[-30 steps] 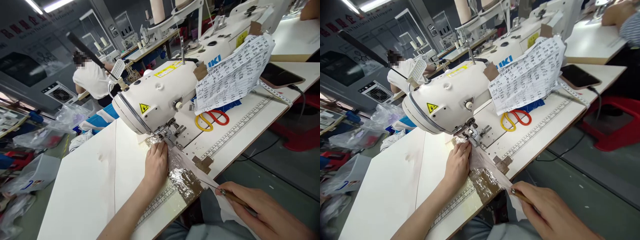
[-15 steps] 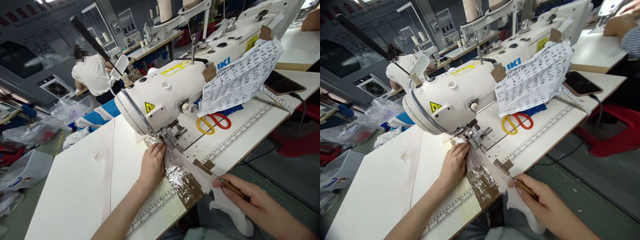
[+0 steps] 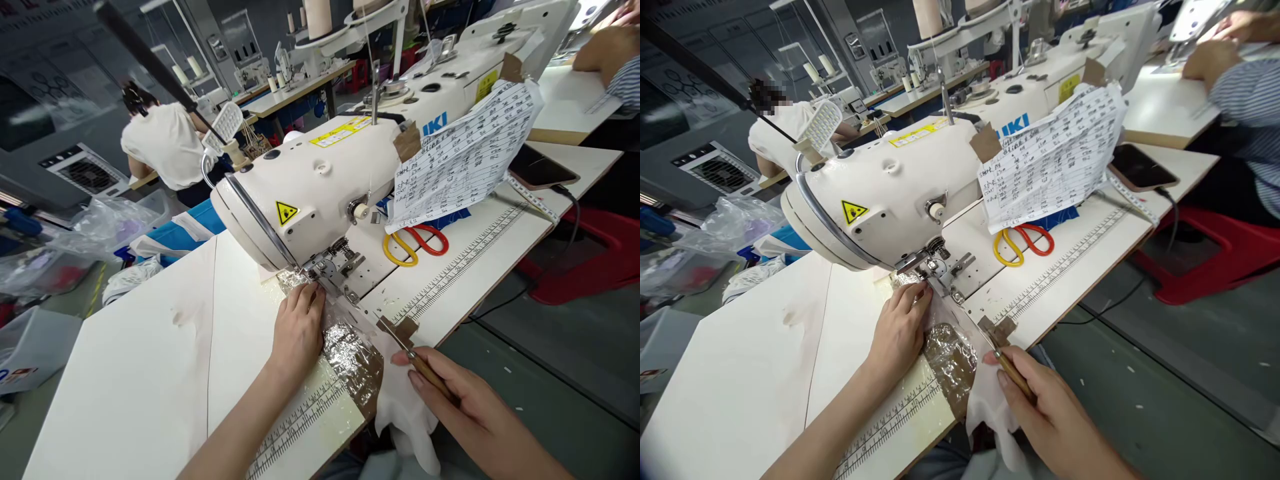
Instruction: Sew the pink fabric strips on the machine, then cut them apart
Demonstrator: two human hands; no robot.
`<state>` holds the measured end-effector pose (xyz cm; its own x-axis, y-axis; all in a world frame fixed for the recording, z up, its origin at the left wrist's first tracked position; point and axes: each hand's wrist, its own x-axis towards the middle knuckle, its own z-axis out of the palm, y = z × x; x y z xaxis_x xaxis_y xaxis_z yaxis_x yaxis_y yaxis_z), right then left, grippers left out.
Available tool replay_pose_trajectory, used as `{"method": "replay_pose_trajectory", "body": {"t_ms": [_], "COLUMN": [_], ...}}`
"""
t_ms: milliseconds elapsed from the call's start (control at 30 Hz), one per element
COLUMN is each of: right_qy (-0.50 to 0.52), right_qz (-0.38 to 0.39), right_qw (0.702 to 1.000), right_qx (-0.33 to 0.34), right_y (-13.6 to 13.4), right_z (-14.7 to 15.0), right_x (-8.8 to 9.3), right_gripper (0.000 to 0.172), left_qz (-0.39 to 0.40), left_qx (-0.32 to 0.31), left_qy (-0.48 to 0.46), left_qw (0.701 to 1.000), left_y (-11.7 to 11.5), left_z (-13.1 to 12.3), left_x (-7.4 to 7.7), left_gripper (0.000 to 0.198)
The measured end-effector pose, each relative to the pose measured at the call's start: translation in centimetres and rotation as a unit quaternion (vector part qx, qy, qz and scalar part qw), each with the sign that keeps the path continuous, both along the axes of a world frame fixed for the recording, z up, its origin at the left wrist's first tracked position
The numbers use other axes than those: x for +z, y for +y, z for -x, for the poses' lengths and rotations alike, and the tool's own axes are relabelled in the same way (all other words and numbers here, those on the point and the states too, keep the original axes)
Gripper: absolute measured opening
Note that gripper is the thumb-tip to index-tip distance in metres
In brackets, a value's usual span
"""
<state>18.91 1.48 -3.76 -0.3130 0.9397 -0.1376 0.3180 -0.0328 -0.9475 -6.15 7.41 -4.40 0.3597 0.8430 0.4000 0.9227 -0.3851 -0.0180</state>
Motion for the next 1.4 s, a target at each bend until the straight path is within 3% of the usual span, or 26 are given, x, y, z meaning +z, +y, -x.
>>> {"method": "replay_pose_trajectory", "body": {"t_ms": [200, 433, 700, 900, 1200, 1400], "right_qy": [-0.043, -0.050, -0.037, -0.050, -0.080, -0.086], "right_qz": [-0.103, -0.116, -0.158, -0.163, -0.198, -0.202], "right_qw": [0.993, 0.991, 0.985, 0.983, 0.974, 0.972], "right_qx": [0.023, 0.041, 0.053, 0.065, 0.070, 0.080], "right_y": [1.7, 2.1, 3.0, 3.4, 4.6, 5.3], "right_z": [1.0, 1.5, 2.5, 2.8, 3.9, 4.3], "right_x": [0.7, 0.6, 0.3, 0.1, 0.5, 0.2], "right_gripper": [0.028, 0.024, 0.023, 0.023, 0.022, 0.021], "left_qz": [-0.014, -0.015, -0.030, -0.042, -0.039, -0.048], "left_qx": [-0.004, -0.078, -0.034, -0.109, -0.045, -0.095], "left_qy": [0.002, -0.086, -0.042, -0.104, -0.066, -0.102], "left_qw": [1.000, 0.993, 0.998, 0.988, 0.996, 0.989], "left_y": [0.7, 0.8, 0.9, 0.9, 0.7, 0.3], "left_z": [0.1, 0.8, 0.8, 1.0, 0.9, 0.3], "left_x": [0.7, 0.3, 0.3, 0.3, 0.1, 0.8], "left_gripper": [0.049, 0.052, 0.041, 0.040, 0.038, 0.033]}}
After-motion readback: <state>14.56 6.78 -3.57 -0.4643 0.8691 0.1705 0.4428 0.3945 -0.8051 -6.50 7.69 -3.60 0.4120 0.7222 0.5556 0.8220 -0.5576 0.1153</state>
